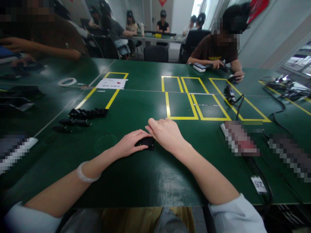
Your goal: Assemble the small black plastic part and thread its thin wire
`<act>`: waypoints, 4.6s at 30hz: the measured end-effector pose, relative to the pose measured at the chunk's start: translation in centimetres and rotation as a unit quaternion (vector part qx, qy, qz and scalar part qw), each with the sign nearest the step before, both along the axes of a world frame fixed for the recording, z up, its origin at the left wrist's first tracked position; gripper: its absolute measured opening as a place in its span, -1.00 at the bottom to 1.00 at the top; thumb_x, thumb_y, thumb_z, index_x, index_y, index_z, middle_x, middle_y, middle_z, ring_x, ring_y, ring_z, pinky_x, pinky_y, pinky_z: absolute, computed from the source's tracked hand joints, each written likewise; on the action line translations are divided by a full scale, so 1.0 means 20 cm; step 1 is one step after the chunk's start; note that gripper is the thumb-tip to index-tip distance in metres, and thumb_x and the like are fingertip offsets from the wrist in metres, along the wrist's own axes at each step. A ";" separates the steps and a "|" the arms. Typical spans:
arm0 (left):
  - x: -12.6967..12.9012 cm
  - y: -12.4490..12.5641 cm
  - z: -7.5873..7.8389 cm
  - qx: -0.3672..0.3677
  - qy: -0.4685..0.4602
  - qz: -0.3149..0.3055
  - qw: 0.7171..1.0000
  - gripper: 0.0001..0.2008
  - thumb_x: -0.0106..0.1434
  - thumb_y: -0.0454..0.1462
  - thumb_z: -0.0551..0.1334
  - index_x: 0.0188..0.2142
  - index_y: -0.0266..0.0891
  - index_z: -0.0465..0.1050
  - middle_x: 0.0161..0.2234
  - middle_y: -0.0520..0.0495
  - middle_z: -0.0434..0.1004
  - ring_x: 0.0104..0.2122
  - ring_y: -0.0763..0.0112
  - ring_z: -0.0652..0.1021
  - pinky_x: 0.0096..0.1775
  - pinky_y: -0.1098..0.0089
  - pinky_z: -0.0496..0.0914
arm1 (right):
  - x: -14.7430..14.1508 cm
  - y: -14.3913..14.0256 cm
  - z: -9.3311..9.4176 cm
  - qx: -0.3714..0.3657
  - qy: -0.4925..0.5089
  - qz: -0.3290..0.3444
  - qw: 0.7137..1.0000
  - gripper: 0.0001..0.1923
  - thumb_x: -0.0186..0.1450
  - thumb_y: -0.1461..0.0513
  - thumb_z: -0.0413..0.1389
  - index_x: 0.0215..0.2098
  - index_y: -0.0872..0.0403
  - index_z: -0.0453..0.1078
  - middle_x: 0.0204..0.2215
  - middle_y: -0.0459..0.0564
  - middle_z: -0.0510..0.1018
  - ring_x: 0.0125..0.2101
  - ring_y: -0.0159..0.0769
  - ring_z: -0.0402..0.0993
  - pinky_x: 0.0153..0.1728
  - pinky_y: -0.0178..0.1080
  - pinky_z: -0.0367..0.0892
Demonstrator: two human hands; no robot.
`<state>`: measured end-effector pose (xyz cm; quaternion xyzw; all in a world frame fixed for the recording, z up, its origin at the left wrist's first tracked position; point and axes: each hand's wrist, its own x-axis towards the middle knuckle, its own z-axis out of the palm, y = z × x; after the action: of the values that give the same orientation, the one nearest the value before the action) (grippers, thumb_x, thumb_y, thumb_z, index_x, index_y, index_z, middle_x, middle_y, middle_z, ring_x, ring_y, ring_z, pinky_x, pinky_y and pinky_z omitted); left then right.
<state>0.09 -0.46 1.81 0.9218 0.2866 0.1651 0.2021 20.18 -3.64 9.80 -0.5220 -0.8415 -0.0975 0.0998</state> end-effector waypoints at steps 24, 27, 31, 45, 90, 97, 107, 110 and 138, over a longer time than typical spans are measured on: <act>0.00 0.00 0.00 -0.004 -0.004 -0.001 1.000 -0.63 0.31 -0.13 0.16 0.08 -0.13 0.30 -0.05 -0.12 0.41 -0.04 0.23 0.44 0.00 0.25 0.34 | 0.00 0.00 0.00 -0.017 0.013 -0.014 1.000 -0.78 0.38 0.24 -0.18 -0.22 0.10 0.28 -0.46 -0.05 0.53 -0.46 -0.36 0.41 -0.42 -0.30 0.02; 0.00 0.00 0.01 -0.003 -0.004 -0.003 1.000 -0.63 0.31 -0.12 0.15 0.07 -0.13 0.31 -0.05 -0.12 0.41 -0.05 0.23 0.44 0.00 0.24 0.34 | 0.00 0.00 -0.01 -0.011 0.030 -0.001 0.999 -0.81 0.33 0.30 -0.15 -0.19 0.10 0.27 -0.43 -0.06 0.52 -0.43 -0.36 0.41 -0.40 -0.31 0.05; 0.00 0.00 0.00 -0.003 0.001 -0.003 1.000 -0.63 0.31 -0.13 0.16 0.08 -0.14 0.31 -0.05 -0.12 0.40 -0.05 0.23 0.44 -0.01 0.24 0.34 | 0.00 -0.01 0.00 -0.011 0.036 0.013 0.999 -0.83 0.34 0.28 -0.15 -0.20 0.10 0.26 -0.42 -0.06 0.51 -0.42 -0.36 0.41 -0.39 -0.31 0.06; 0.00 0.00 0.00 0.001 0.004 0.000 1.000 -0.64 0.31 -0.12 0.16 0.07 -0.13 0.31 -0.04 -0.13 0.40 -0.04 0.22 0.44 0.00 0.25 0.34 | 0.00 -0.01 0.00 -0.008 0.024 0.004 1.000 -0.82 0.34 0.30 -0.13 -0.19 0.11 0.28 -0.42 -0.05 0.54 -0.43 -0.36 0.43 -0.39 -0.30 0.05; 0.00 0.00 -0.01 -0.004 -0.005 -0.002 1.000 -0.63 0.31 -0.12 0.16 0.08 -0.14 0.30 -0.04 -0.12 0.40 -0.03 0.22 0.43 0.00 0.25 0.34 | 0.00 0.00 -0.01 -0.013 0.017 -0.004 1.000 -0.80 0.36 0.27 -0.15 -0.16 0.10 0.28 -0.44 -0.06 0.54 -0.45 -0.36 0.43 -0.42 -0.31 0.04; 0.00 0.00 -0.01 -0.002 0.001 -0.005 1.000 -0.61 0.30 -0.12 0.16 0.09 -0.13 0.29 -0.04 -0.12 0.40 -0.04 0.22 0.43 0.01 0.24 0.33 | 0.01 -0.01 0.00 -0.023 0.037 0.007 0.999 -0.77 0.39 0.17 -0.16 -0.15 0.10 0.25 -0.42 -0.04 0.54 -0.40 -0.33 0.46 -0.39 -0.32 0.08; -0.01 0.00 0.00 -0.001 0.004 0.000 1.000 -0.62 0.30 -0.12 0.16 0.09 -0.12 0.29 -0.03 -0.12 0.39 -0.04 0.22 0.43 0.00 0.25 0.34 | 0.00 0.00 -0.01 -0.012 0.012 -0.018 1.000 -0.77 0.36 0.26 -0.17 -0.16 0.09 0.29 -0.48 -0.07 0.54 -0.47 -0.35 0.44 -0.42 -0.30 0.04; 0.00 0.00 0.00 -0.001 0.005 0.001 1.000 -0.63 0.30 -0.12 0.16 0.08 -0.13 0.30 -0.04 -0.12 0.39 -0.04 0.23 0.43 0.00 0.25 0.34 | 0.00 0.00 -0.01 -0.013 0.031 -0.012 0.999 -0.78 0.34 0.28 -0.15 -0.12 0.11 0.26 -0.45 -0.07 0.54 -0.44 -0.35 0.45 -0.40 -0.31 0.06; 0.00 0.00 0.01 -0.002 0.009 0.002 1.000 -0.62 0.31 -0.12 0.16 0.08 -0.14 0.29 -0.04 -0.13 0.40 -0.05 0.22 0.44 0.00 0.23 0.34 | 0.00 0.00 -0.02 -0.006 0.001 -0.037 0.999 -0.74 0.39 0.21 -0.21 -0.22 0.08 0.29 -0.49 -0.05 0.54 -0.51 -0.35 0.42 -0.45 -0.30 0.01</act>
<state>0.01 -0.56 2.01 0.9223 0.2904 0.1569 0.2012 20.23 -3.57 9.46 -0.5537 -0.8219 -0.0955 0.0939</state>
